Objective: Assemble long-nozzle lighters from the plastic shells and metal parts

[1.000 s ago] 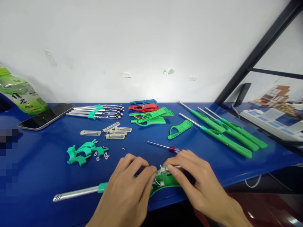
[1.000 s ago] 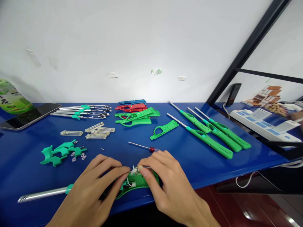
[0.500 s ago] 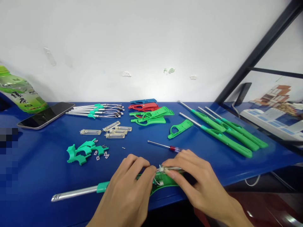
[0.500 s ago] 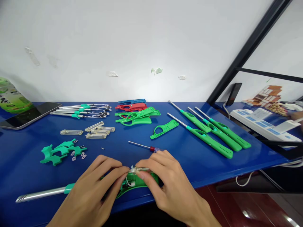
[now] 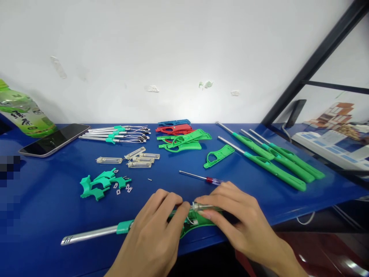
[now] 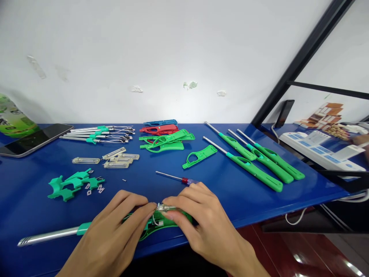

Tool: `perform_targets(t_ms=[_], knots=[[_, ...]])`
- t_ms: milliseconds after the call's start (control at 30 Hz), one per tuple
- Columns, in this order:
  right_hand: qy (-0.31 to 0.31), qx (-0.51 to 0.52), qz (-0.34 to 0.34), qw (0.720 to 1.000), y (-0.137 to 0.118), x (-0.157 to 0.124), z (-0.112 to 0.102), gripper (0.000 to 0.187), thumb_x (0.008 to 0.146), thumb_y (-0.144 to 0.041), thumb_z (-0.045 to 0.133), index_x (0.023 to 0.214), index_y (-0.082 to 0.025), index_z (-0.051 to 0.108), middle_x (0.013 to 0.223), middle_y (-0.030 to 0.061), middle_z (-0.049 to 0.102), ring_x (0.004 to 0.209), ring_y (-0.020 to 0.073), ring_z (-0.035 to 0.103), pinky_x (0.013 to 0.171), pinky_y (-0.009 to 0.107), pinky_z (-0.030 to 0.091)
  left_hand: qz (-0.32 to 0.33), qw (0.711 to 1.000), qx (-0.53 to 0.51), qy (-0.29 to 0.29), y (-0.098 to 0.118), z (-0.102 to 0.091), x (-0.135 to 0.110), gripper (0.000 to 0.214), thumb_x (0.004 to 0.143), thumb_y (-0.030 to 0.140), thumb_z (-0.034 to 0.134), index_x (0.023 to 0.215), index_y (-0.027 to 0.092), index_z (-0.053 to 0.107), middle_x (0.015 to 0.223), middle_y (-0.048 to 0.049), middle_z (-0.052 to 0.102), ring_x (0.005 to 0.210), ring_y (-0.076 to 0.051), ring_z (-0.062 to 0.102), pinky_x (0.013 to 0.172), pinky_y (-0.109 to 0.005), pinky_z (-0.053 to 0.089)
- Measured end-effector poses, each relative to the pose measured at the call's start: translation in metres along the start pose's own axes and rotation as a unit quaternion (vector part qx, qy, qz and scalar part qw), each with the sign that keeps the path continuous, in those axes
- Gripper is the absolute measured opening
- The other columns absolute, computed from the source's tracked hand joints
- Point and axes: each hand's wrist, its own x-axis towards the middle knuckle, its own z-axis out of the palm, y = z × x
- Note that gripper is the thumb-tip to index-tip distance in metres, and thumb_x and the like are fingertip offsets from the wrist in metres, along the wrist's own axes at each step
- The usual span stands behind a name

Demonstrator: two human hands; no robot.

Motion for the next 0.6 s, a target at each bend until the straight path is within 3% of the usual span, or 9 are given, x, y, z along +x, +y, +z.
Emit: perform_targets(t_ms=[200, 400, 600], knots=[[0.005, 0.005, 0.01, 1.0, -0.003, 0.001, 0.001, 0.015, 0.105, -0.014, 0.069, 0.114, -0.026, 0.072, 0.103, -0.0062, 0.08, 0.085, 0.0129, 0.067, 0.089, 0.032, 0.043, 0.003, 0.999, 0.015, 0.042, 0.001, -0.004, 0.008, 0.035, 0.101, -0.001, 0.052, 0.126, 0.011, 0.072, 0.108, -0.0096, 0.072, 0.095, -0.023, 0.058, 0.084, -0.04, 0.056], [0.011, 0.015, 0.034, 0.999, -0.003, 0.002, -0.002, 0.013, 0.106, -0.016, 0.067, 0.113, -0.026, 0.073, 0.099, -0.0051, 0.08, 0.083, 0.0139, 0.069, 0.088, 0.034, 0.044, -0.003, 0.993, -0.011, 0.115, 0.004, -0.006, 0.016, 0.018, 0.104, 0.004, 0.056, 0.11, 0.013, 0.071, 0.099, -0.0053, 0.073, 0.087, -0.02, 0.057, 0.077, -0.037, 0.051], [0.023, 0.014, 0.009, 1.0, 0.0, 0.002, 0.0, 0.013, 0.105, -0.017, 0.071, 0.115, -0.025, 0.074, 0.102, -0.0052, 0.081, 0.086, 0.0128, 0.07, 0.087, 0.032, 0.046, -0.013, 0.993, -0.031, 0.109, 0.008, -0.006, 0.018, 0.018, 0.101, -0.002, 0.057, 0.107, 0.012, 0.066, 0.097, -0.0055, 0.069, 0.089, -0.02, 0.054, 0.08, -0.038, 0.048]])
